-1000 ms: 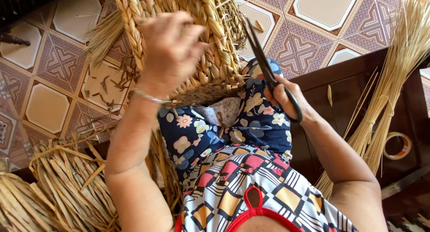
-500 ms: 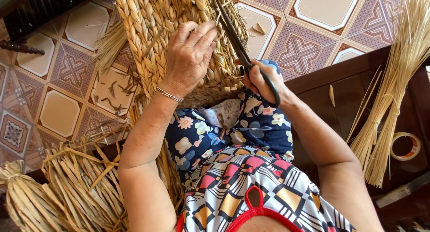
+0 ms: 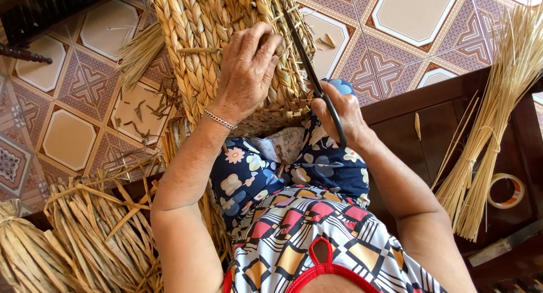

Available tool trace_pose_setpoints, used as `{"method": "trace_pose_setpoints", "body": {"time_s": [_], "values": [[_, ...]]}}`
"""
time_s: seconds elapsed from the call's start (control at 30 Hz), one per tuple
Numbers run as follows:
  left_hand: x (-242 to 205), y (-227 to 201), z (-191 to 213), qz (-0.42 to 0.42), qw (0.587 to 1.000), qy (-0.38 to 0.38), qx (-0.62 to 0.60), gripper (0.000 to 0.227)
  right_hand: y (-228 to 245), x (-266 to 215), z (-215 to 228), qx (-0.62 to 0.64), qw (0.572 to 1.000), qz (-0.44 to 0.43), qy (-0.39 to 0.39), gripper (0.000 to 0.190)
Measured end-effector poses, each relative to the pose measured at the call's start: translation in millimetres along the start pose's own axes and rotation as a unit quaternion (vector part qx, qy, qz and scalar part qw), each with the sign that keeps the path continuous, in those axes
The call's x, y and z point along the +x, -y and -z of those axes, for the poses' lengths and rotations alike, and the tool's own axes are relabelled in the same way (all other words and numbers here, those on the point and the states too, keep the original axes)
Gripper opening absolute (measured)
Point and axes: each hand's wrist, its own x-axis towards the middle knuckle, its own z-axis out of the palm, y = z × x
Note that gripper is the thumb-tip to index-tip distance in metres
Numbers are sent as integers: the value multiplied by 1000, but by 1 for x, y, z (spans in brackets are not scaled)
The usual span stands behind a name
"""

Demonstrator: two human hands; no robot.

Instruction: The person trims excess plant fibers from the edges of a woven basket using scissors, then weaves and tucks plant fiber strips along the basket's rim and handles by hand.

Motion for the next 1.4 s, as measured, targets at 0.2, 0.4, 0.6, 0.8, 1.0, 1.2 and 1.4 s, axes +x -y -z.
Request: {"method": "trace_pose_setpoints", "body": {"time_s": [0.2, 0.4, 0.6, 0.8, 1.0, 1.2, 1.4], "values": [[0, 3, -4, 3, 1000, -4, -1, 37, 3, -22, 6, 28, 999, -8, -35, 65], [2, -1, -5, 9, 1000, -18, -9, 38, -9, -9, 17, 58, 997, -39, 26, 76], [-1, -3, -3, 6, 1000, -7, -13, 37, -9, 31, 4, 61, 996, -51, 39, 80], [1, -8, 9, 10, 1000, -4, -24, 38, -3, 38, -4, 23, 1000, -1, -2, 77], [-1, -8, 2, 19, 999, -12, -37, 38, -22, 25, -10, 18, 998, -61, 4, 65], [1, -12, 9, 33, 996, -29, -81, 31, -27, 19, 4, 54, 998, -25, -10, 81], [4, -16, 16, 33, 995, -30, -86, 27, -22, 53, 3, 62, 997, -29, 38, 106]]}}
